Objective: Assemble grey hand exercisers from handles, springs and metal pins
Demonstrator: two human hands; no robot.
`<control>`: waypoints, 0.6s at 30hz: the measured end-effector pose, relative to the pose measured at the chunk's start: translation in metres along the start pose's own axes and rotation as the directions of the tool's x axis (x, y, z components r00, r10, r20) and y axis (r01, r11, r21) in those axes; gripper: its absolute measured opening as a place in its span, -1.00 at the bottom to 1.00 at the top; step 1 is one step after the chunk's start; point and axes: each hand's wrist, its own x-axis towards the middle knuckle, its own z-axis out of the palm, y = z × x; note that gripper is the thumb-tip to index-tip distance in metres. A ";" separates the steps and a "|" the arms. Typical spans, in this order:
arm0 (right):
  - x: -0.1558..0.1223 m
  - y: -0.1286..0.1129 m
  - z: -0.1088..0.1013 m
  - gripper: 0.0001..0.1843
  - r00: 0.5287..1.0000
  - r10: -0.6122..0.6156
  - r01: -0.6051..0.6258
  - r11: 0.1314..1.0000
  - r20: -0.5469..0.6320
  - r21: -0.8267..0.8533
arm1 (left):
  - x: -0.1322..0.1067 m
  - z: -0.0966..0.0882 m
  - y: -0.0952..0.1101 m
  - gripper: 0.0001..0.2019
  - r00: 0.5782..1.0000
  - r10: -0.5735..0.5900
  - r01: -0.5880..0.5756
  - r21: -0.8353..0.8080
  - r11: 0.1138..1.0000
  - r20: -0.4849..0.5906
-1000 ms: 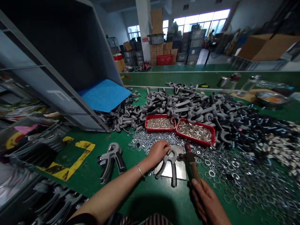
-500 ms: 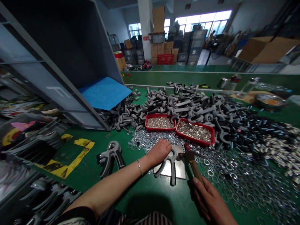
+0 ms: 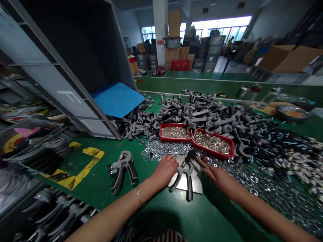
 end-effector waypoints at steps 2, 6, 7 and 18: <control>0.006 0.002 0.000 -0.60 1.000 -0.011 0.011 1.000 0.010 -0.005 | 0.003 0.001 -0.001 -0.87 1.000 0.002 -0.002 0.024 1.000 -0.002; 0.007 -0.001 -0.003 -0.61 1.000 0.020 -0.021 0.990 -0.006 -0.141 | 0.005 0.005 -0.002 -0.85 1.000 -0.005 0.006 0.046 0.999 -0.012; 0.006 -0.002 -0.004 -0.62 1.000 0.021 -0.017 0.986 0.019 -0.168 | 0.005 0.005 -0.001 -0.85 1.000 -0.003 0.004 0.054 0.999 -0.011; -0.028 0.008 0.013 -0.57 0.992 -0.006 0.016 0.997 0.124 -0.077 | 0.006 0.008 0.001 -0.87 1.000 0.015 -0.013 0.106 0.994 -0.021</control>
